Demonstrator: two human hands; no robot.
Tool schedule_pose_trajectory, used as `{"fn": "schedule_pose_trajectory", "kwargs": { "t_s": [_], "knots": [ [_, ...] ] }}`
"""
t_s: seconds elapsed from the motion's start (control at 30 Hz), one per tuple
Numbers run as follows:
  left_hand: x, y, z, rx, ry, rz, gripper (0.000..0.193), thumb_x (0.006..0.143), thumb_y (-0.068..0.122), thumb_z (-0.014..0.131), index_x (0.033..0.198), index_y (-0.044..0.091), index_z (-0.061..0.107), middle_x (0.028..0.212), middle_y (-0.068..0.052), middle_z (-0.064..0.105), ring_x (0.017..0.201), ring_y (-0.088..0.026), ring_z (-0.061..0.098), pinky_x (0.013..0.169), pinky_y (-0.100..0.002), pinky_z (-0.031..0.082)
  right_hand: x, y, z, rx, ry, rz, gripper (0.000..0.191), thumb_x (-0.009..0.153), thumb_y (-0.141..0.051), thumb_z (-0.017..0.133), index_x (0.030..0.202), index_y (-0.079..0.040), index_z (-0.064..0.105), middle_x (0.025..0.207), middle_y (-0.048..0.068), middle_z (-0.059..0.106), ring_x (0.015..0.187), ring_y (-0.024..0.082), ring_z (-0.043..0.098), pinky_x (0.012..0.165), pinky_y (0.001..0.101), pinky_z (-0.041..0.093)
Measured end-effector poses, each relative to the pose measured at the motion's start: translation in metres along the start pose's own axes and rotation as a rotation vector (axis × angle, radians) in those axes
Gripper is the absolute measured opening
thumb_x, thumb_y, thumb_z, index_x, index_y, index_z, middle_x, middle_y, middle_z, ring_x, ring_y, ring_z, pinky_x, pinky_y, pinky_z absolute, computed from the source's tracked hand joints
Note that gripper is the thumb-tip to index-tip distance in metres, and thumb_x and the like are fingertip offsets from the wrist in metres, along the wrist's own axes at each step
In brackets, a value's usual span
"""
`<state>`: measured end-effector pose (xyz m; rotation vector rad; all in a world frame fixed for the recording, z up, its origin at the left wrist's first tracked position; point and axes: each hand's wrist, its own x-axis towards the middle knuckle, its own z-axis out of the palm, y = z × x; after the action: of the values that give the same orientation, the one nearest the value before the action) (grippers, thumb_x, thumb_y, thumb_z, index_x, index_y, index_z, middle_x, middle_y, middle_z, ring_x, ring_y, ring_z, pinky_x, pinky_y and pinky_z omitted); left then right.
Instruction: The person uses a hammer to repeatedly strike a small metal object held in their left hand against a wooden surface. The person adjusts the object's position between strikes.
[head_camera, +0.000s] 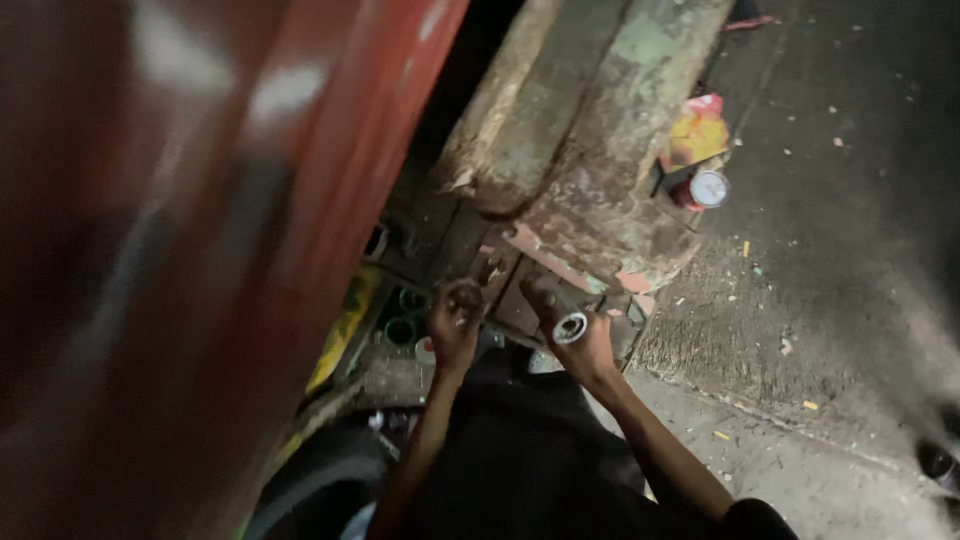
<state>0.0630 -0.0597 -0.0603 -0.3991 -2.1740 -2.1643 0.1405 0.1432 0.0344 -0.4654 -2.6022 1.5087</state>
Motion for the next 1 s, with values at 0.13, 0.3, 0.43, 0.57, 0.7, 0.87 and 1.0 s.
{"fn": "schedule_pose_trajectory", "kwargs": {
  "t_s": [0.13,0.3,0.43,0.57,0.7,0.87,1.0],
  "knots": [
    [-0.014,-0.006,-0.001,-0.214,0.077,-0.304,0.049,0.091,0.015,0.079,0.133,0.006,0.057,0.111,-0.010,0.065,0.094,-0.021,0.066,0.080,-0.034,0.059,0.006,0.007,-0.004,-0.067,-0.029,-0.136,0.022,0.085,-0.015,0.074,0.101,-0.001,0.075,0.075,0.016,0.073,0.065,0.019,0.068,0.058,0.0387,0.053],
    [-0.015,-0.010,-0.005,-0.236,0.186,-0.152,0.033,0.104,0.011,0.085,0.116,-0.002,0.057,0.099,-0.012,0.057,0.093,-0.022,0.060,0.089,-0.038,0.056,0.015,-0.001,-0.002,0.047,-0.053,-0.065,0.017,0.085,-0.016,0.075,0.090,-0.001,0.071,0.073,0.013,0.072,0.063,0.020,0.067,0.059,0.0382,0.053],
    [0.003,-0.012,0.005,-0.229,0.305,-0.174,0.057,0.090,0.012,0.080,0.139,0.004,0.051,0.123,-0.010,0.064,0.104,-0.022,0.067,0.081,-0.037,0.061,0.031,0.005,-0.007,0.000,-0.083,-0.058,0.019,0.081,-0.015,0.076,0.092,0.001,0.073,0.072,0.013,0.069,0.062,0.019,0.062,0.055,0.0373,0.049],
    [0.008,-0.005,0.040,-0.207,0.476,-0.112,0.054,0.091,0.005,0.080,0.137,0.002,0.052,0.126,-0.011,0.061,0.110,-0.024,0.068,0.086,-0.038,0.065,0.059,0.030,-0.023,-0.063,-0.223,-0.029,0.019,0.085,-0.015,0.072,0.078,0.002,0.067,0.059,0.010,0.063,0.052,0.015,0.057,0.052,0.0359,0.045],
    [0.003,0.013,0.084,-0.349,0.612,-0.010,0.062,0.091,0.003,0.079,0.143,0.005,0.046,0.124,-0.011,0.062,0.110,-0.023,0.067,0.091,-0.038,0.065,0.085,0.048,-0.039,0.034,-0.342,-0.177,0.023,0.086,-0.014,0.073,0.073,0.004,0.065,0.060,0.010,0.064,0.056,0.011,0.056,0.052,0.0357,0.044],
    [-0.007,0.034,0.130,-0.252,0.795,0.083,0.053,0.092,-0.002,0.079,0.136,0.004,0.050,0.124,-0.011,0.064,0.115,-0.022,0.066,0.099,-0.038,0.062,0.104,0.065,-0.056,0.120,-0.501,-0.267,0.019,0.083,-0.013,0.075,0.090,0.004,0.070,0.078,0.010,0.074,0.071,0.011,0.066,0.059,0.0334,0.052],
    [-0.023,0.045,0.159,-0.128,0.901,0.086,0.048,0.095,-0.002,0.077,0.132,0.005,0.049,0.122,-0.009,0.063,0.117,-0.021,0.063,0.104,-0.035,0.056,0.108,0.081,-0.064,0.112,-0.538,-0.373,0.023,0.081,-0.010,0.073,0.098,0.006,0.073,0.088,0.012,0.076,0.083,0.014,0.072,0.069,0.0336,0.057]
  ]
}}
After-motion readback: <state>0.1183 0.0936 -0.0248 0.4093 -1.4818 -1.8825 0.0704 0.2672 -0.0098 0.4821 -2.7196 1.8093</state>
